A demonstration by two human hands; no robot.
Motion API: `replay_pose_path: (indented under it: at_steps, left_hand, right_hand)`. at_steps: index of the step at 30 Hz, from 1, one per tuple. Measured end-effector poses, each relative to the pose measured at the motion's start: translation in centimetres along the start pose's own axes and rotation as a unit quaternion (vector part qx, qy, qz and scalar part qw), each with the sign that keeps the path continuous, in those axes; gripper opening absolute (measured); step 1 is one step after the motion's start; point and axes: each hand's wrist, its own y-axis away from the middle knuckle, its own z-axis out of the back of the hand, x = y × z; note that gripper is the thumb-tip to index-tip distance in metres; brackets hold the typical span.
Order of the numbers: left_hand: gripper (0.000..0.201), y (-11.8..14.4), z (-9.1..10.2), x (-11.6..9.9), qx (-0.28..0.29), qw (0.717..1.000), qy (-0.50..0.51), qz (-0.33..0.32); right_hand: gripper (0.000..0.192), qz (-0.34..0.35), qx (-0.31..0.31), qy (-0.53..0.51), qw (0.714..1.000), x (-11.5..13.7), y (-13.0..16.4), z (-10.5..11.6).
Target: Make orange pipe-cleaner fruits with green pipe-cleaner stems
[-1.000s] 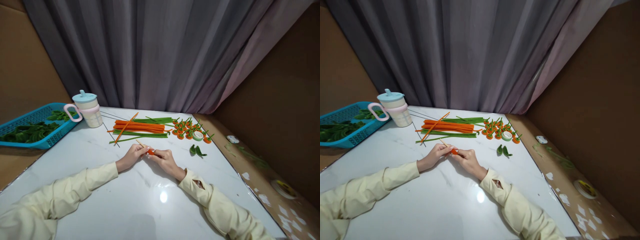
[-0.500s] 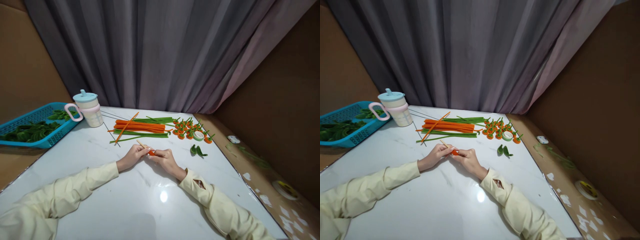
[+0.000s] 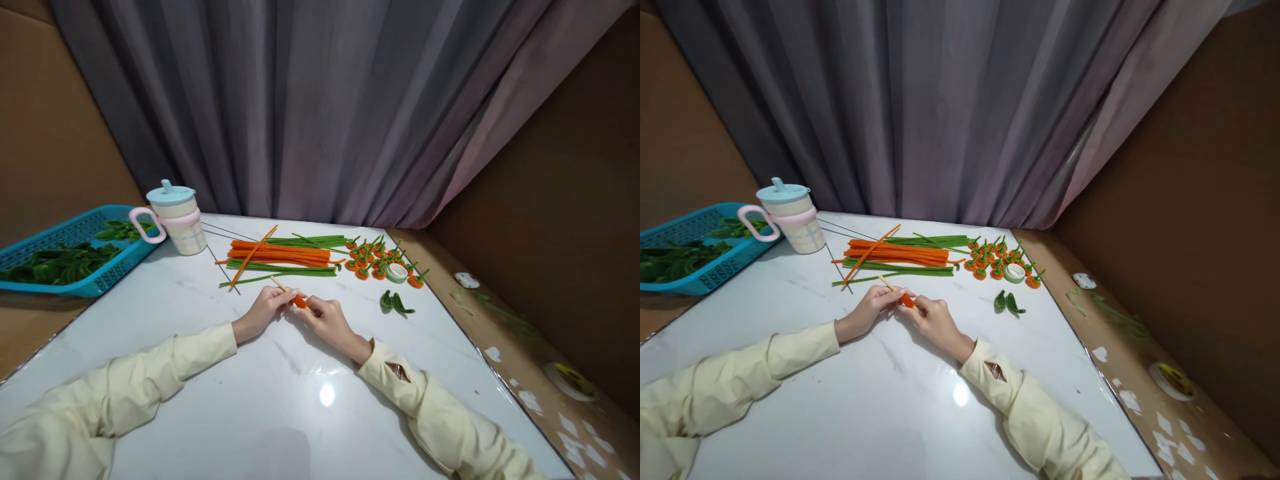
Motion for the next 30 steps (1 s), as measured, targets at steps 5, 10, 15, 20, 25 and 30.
replay_pose_path:
  at_steps: [5, 10, 15, 20, 25, 30]
  left_hand:
    - [0.042, 0.04, -0.03, 0.14, -0.002, 1.000, 0.007, 0.002]
    - [0.044, 0.14, -0.19, -0.17, 0.001, 1.000, 0.004, 0.000]
    - [0.044, 0.24, -0.30, -0.30, 0.002, 1.000, 0.001, -0.002]
    - [0.046, 0.35, -0.34, -0.33, 0.003, 1.000, 0.003, -0.001]
    - [0.042, 0.38, -0.35, -0.33, 0.000, 1.000, 0.004, 0.002]
    - [0.047, 0.40, -0.53, -0.24, -0.007, 1.000, 0.011, 0.007]
  right_hand:
    - [0.049, 0.002, -0.004, 0.022, 1.000, -0.60, -0.24, -0.27]
    - [0.046, 0.016, 0.017, 0.039, 0.999, -0.53, -0.14, -0.10]
    - [0.038, 0.031, 0.046, 0.054, 0.997, -0.06, 0.06, 0.24]
    - [0.032, 0.047, 0.062, 0.076, 0.994, -0.03, 0.18, 0.37]
    - [0.028, 0.054, 0.066, 0.118, 0.989, -0.31, 0.23, 0.41]
    - [0.031, 0.048, 0.054, 0.181, 0.981, -0.76, 0.11, 0.24]
